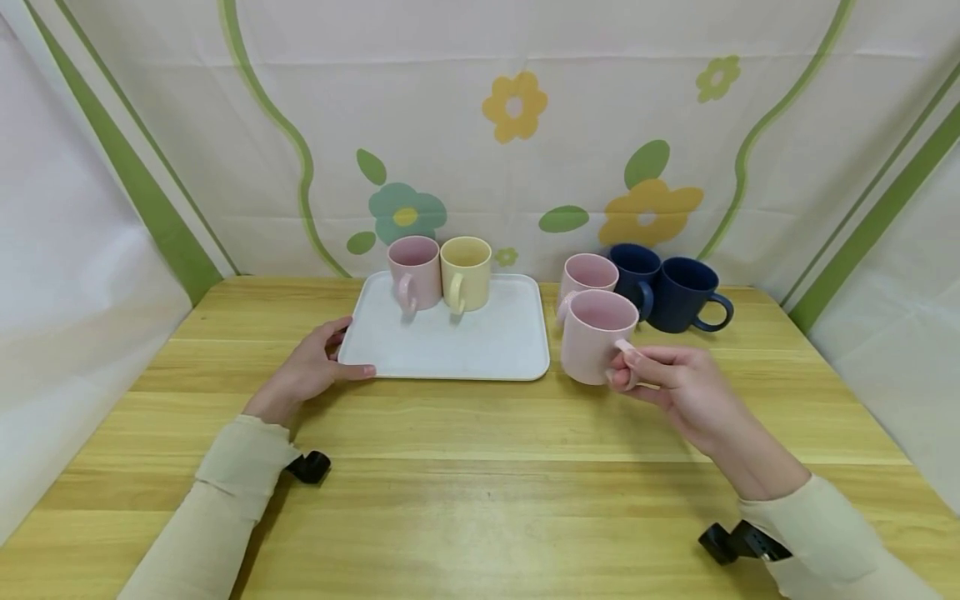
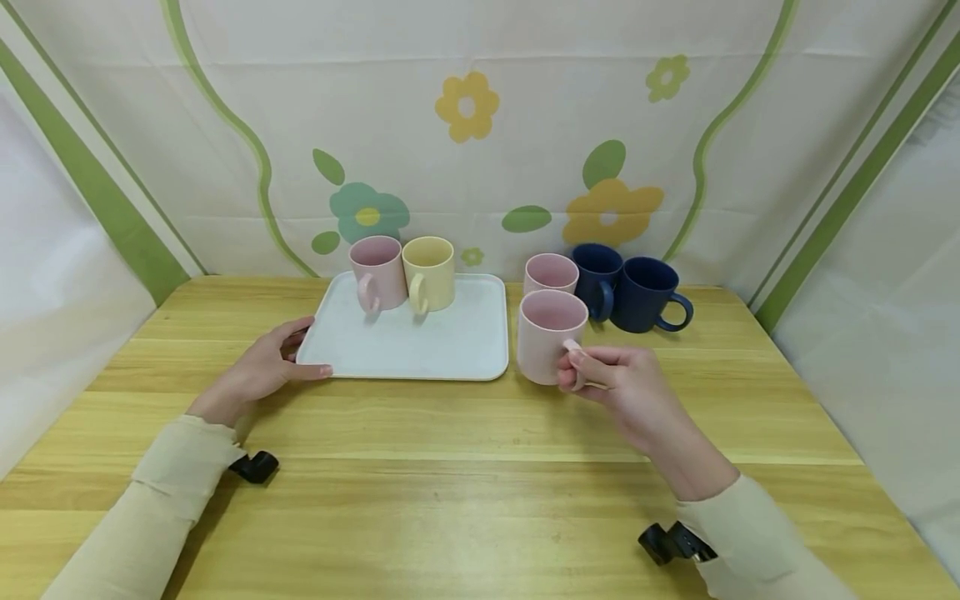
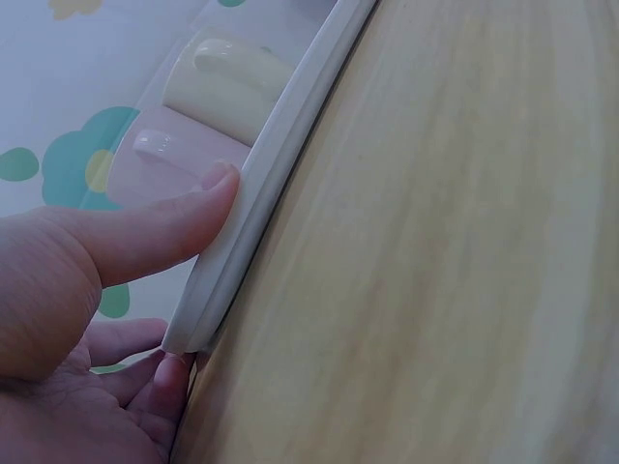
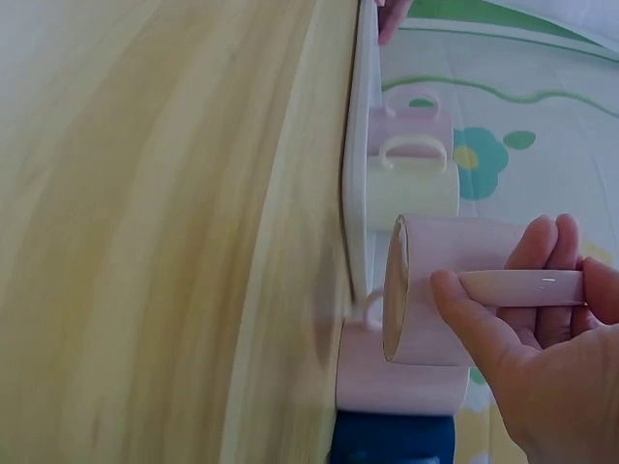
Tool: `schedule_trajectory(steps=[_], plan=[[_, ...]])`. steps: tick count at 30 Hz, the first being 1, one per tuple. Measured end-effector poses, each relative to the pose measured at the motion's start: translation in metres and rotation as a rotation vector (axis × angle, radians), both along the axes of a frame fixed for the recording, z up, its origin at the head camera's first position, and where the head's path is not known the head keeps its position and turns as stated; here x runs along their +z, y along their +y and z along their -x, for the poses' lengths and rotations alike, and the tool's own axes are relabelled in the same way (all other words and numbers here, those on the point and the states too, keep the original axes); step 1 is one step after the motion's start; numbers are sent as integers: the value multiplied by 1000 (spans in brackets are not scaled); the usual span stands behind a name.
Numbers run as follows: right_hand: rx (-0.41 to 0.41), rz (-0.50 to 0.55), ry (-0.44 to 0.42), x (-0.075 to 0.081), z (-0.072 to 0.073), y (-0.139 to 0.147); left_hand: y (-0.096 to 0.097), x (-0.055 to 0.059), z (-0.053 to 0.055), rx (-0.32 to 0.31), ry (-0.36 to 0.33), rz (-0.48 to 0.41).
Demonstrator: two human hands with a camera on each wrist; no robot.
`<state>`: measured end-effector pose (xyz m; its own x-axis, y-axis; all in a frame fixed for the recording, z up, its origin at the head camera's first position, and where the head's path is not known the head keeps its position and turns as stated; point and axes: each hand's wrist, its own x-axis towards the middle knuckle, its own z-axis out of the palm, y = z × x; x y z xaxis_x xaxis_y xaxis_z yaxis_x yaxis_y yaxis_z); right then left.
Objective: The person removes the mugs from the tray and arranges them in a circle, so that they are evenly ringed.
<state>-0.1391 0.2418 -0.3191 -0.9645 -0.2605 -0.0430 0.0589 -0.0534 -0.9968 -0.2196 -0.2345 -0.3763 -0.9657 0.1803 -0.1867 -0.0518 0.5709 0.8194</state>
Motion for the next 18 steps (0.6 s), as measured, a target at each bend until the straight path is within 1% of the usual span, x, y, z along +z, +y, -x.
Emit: schedule_trajectory(steps=[8, 18], plan=[[-5, 56, -1, -6, -3, 31, -1, -1, 0, 2, -2, -7], [-57, 108, -13, -13, -2, 66, 0, 0, 0, 4, -4, 0]])
